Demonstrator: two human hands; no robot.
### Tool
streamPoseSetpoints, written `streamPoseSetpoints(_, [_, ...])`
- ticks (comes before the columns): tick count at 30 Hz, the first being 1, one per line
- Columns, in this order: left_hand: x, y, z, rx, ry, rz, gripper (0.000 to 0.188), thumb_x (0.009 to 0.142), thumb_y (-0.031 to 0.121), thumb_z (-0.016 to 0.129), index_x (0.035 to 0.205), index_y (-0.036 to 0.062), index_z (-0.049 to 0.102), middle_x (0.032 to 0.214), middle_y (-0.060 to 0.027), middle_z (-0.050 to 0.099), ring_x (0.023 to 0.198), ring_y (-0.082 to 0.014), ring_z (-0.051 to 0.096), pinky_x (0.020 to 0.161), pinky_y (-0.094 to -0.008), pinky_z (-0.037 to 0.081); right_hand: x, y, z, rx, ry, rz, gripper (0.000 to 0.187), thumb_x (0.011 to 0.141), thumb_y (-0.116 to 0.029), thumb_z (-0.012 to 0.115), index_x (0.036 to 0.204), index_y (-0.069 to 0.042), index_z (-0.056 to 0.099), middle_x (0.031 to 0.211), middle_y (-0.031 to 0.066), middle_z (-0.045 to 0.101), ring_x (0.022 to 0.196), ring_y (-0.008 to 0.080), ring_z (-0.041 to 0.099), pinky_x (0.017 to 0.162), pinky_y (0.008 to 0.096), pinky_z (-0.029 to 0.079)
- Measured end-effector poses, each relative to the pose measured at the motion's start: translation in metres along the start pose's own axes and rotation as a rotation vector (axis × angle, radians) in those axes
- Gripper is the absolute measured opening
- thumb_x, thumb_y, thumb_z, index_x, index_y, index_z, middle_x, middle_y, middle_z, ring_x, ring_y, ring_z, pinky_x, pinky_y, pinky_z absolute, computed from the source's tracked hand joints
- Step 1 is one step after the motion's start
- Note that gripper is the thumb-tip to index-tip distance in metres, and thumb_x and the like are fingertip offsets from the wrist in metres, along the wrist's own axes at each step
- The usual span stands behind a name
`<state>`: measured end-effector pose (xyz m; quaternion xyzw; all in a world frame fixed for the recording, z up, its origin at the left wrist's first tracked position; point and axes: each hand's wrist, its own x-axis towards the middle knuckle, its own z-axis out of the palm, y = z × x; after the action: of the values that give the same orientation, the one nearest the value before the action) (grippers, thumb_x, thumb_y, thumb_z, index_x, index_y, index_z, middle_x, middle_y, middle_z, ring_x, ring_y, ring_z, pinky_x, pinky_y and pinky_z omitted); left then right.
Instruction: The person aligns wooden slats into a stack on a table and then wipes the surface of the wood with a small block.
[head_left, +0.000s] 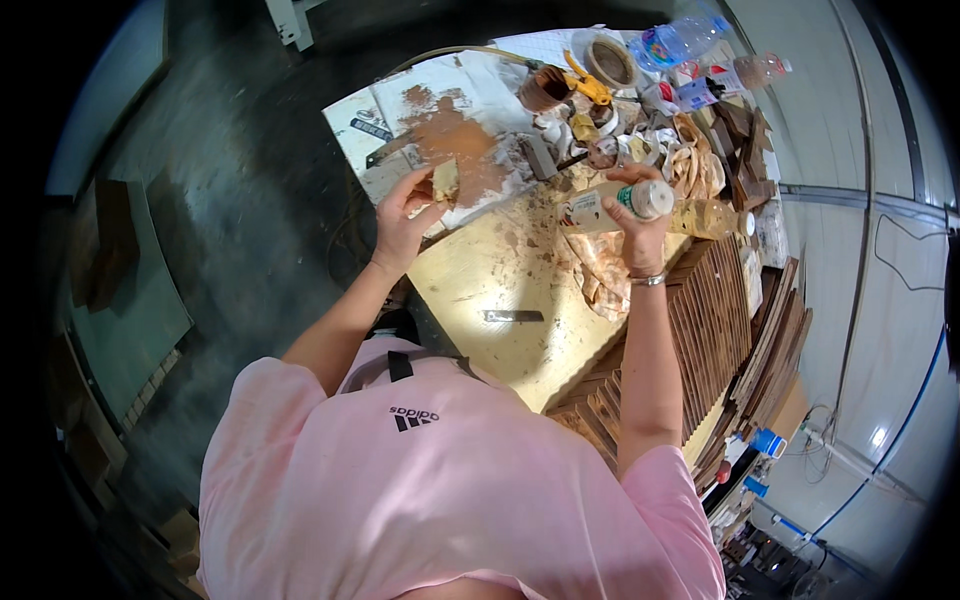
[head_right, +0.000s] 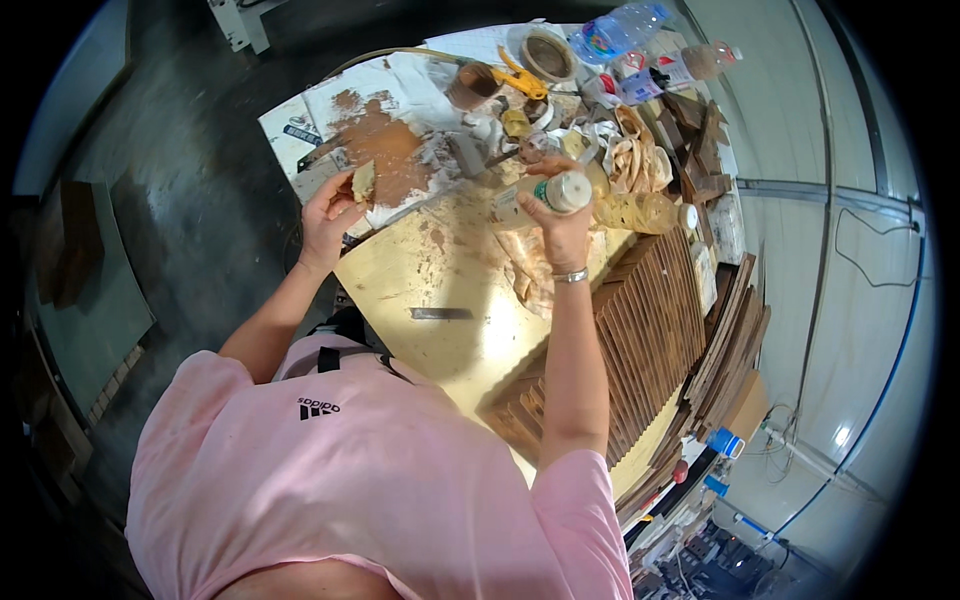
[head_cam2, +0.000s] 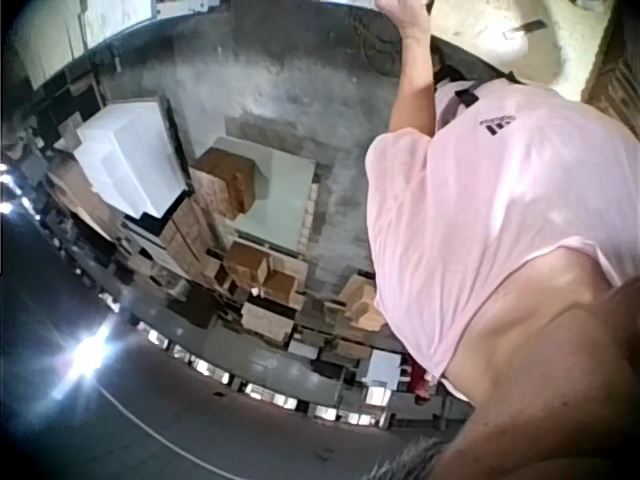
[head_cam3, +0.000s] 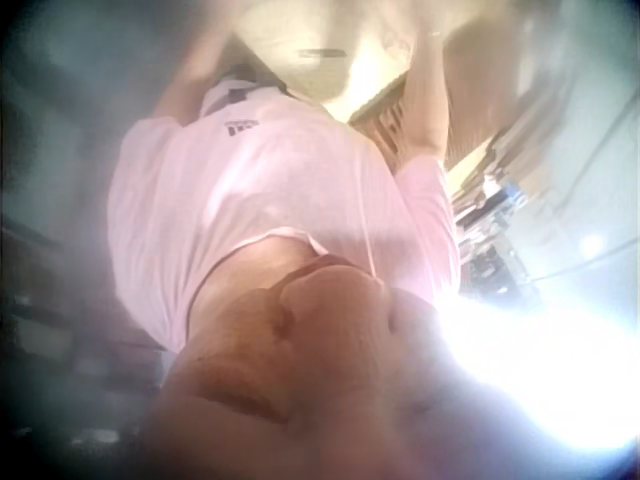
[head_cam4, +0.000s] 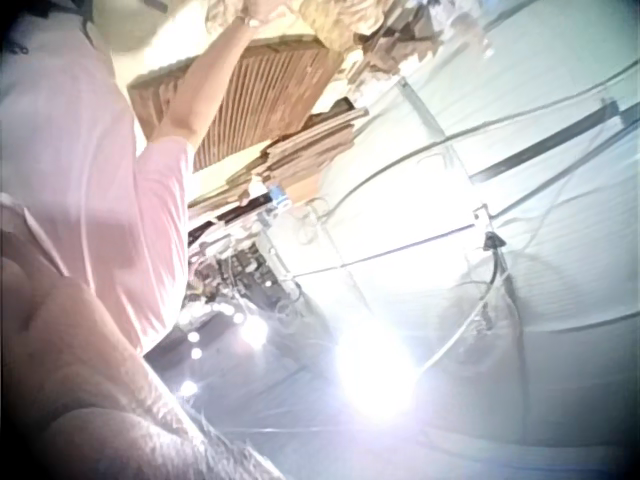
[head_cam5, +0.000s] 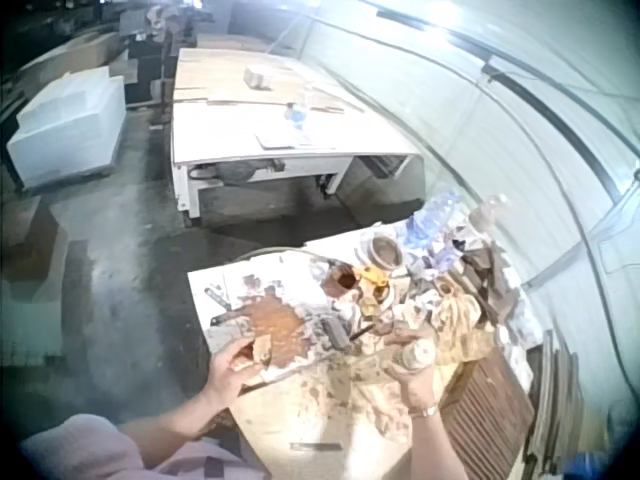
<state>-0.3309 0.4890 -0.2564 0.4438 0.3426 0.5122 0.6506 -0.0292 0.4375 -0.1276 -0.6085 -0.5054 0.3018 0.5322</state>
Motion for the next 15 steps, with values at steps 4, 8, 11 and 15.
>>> streamPoseSetpoints(4, [0.001, -0.001, 0.001, 0.034, 0.01, -0.025, 0.048, 0.083, -0.004, 0.066, 0.13, -0.0036, 0.056, 0.11, -0.0073, 0.063, 0.097, -0.0134, 0.062, 0.088, -0.0282, 0.05, -0.034, 0.01, -0.001, 0.097, 0.028, 0.212, 0.08, 0.065, 0.001, 0.087, 0.134, -0.002, 0.047, 0.118, 0.0118, 0.062, 0.109, 0.0221, 0.06, 0.095, 0.037, 0.052])
streamPoseSetpoints(8, [0.002, 0.001, 0.002, 0.068, 0.005, -0.057, 0.048, 0.083, -0.003, 0.066, 0.13, -0.003, 0.056, 0.111, -0.0074, 0.063, 0.096, -0.013, 0.062, 0.088, -0.0275, 0.05, -0.042, 0.028, 0.008, 0.057, 0.122, 0.194, 0.087, 0.064, 0.002, 0.087, 0.138, -0.003, 0.042, 0.123, 0.0124, 0.056, 0.111, 0.0224, 0.059, 0.092, 0.0347, 0.054])
streamPoseSetpoints(11, [0.003, 0.002, 0.002, 0.022, 0.005, -0.086, 0.048, 0.083, -0.003, 0.066, 0.13, -0.0027, 0.056, 0.11, -0.0069, 0.063, 0.096, -0.0126, 0.061, 0.088, -0.0272, 0.05, -0.031, 0.026, 0.01, -0.111, 0.072, 0.15, 0.087, 0.061, 0.0, 0.088, 0.135, -0.004, 0.044, 0.122, 0.0096, 0.057, 0.111, 0.0223, 0.059, 0.093, 0.0343, 0.053])
streamPoseSetpoints(15, [0.003, 0.001, 0.001, -0.001, 0.021, -0.067, 0.048, 0.082, -0.003, 0.065, 0.129, -0.0029, 0.057, 0.108, -0.0061, 0.062, 0.096, -0.0126, 0.06, 0.088, -0.0276, 0.05, -0.009, 0.001, 0.032, -0.904, -0.089, -0.23, 0.059, 0.065, -0.001, 0.075, 0.12, -0.005, 0.053, 0.111, 0.0129, 0.063, 0.105, 0.0317, 0.06, 0.092, 0.0425, 0.043])
